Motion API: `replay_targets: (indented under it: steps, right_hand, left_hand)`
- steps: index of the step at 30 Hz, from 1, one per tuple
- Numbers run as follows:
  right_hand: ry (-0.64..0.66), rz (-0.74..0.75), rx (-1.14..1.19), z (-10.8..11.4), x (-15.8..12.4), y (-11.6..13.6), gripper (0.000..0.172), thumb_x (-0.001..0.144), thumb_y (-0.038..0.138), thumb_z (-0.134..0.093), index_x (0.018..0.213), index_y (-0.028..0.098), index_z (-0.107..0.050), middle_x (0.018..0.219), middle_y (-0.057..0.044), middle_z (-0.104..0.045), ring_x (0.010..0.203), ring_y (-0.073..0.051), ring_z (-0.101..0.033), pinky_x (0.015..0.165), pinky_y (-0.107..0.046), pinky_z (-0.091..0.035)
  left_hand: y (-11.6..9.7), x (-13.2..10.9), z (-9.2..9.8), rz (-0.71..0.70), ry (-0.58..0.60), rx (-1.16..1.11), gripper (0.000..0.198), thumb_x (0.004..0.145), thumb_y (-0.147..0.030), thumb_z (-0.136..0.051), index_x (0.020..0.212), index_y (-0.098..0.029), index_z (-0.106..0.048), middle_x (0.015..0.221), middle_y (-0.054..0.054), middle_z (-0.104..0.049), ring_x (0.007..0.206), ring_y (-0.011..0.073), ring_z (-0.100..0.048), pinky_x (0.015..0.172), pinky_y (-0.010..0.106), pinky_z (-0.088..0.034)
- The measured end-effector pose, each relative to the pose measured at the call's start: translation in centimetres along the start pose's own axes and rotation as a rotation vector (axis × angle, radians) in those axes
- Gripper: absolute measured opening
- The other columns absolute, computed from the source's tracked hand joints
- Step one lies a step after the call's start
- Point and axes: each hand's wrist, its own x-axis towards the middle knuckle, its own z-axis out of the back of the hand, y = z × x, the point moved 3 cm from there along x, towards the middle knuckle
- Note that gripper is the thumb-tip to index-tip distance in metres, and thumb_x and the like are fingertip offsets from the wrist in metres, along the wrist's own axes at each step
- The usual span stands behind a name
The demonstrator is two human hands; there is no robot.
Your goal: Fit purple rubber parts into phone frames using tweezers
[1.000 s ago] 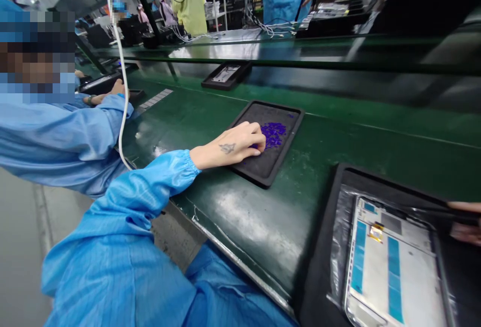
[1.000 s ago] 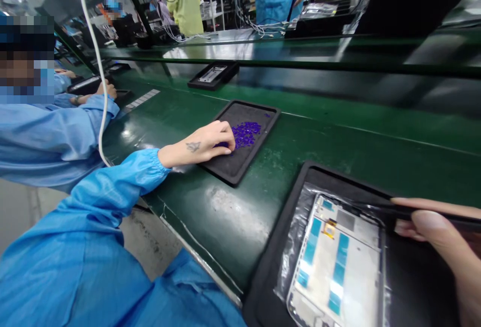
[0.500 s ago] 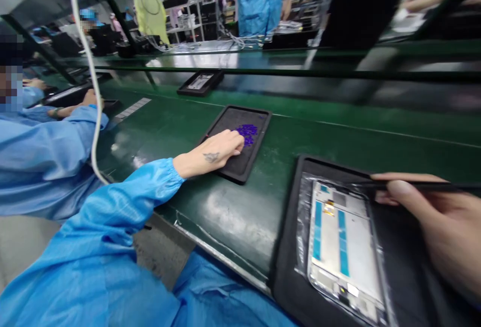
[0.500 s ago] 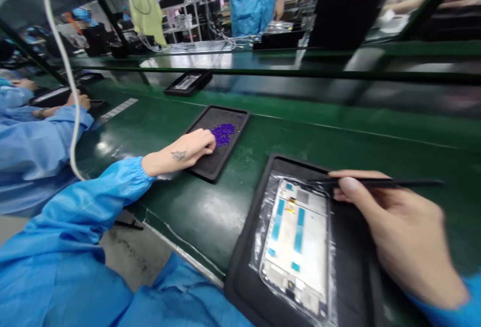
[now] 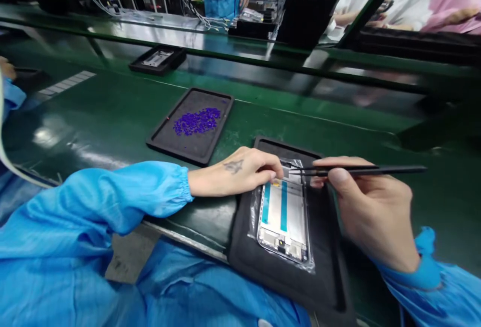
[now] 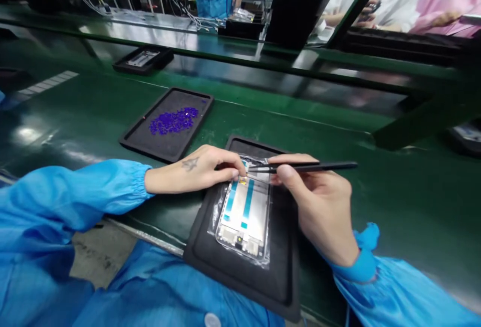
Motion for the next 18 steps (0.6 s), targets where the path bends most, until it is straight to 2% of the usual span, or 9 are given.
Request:
replay_targets:
  steps: [3, 7, 11, 18]
  right_hand:
    - [0.093, 0.059, -0.129, -0.4, -0.5, 0.5, 0.015, 0.093, 0.041, -0.070, 0.096, 0.029, -0.078, 0.092, 0.001, -0.072, 0.077, -0.014, -0.066, 0.073, -0.026, -0.052]
    - [0.142, 0.075, -0.229, -0.8, -0.8, 1.1, 0.015, 0.094, 0.040, -0.068, 0.095, 0.028, -0.077, 0.091, 0.000, -0.073, 0.080, -0.017, -0.067, 0.072, -0.027, -0.053]
    - [0.163, 0.030, -0.227, -1.0, -0.8, 1.2, 0.016, 0.094, 0.042, -0.068, 0.094, 0.029, -0.077, 0.091, 0.000, -0.074, 0.075, -0.016, -0.067, 0.064, -0.026, -0.052]
    - [0.186, -0.063, -0.166, -1.3, -0.5, 1.1, 0.024, 0.091, 0.048, -0.070, 0.094, 0.026, -0.077, 0.092, -0.002, -0.076, 0.077, -0.021, -0.071, 0.067, -0.030, -0.059]
  left_hand:
    - [0.5, -0.4, -0.5, -0.044, -0.019, 0.035, 0.009, 0.096, -0.016, -0.054, 0.098, -0.015, -0.063, 0.084, -0.001, -0.065, 0.075, 0.0108, -0.059, 0.071, 0.022, -0.041]
    - [0.7, -0.8, -0.9, -0.119, -0.001, 0.067, 0.006, 0.098, -0.017, -0.049, 0.098, -0.017, -0.055, 0.084, -0.001, -0.060, 0.075, 0.0110, -0.055, 0.071, 0.023, -0.039]
    - [0.8, -0.7, -1.2, -0.153, 0.016, 0.099, 0.006, 0.100, -0.016, -0.044, 0.103, -0.018, -0.048, 0.089, 0.001, -0.060, 0.077, 0.0130, -0.054, 0.071, 0.026, -0.041]
    - [0.9, -0.8, -1.5, -0.172, 0.027, 0.127, 0.004, 0.100, -0.017, -0.042, 0.103, -0.020, -0.043, 0.089, 0.001, -0.059, 0.075, 0.0133, -0.054, 0.069, 0.026, -0.041]
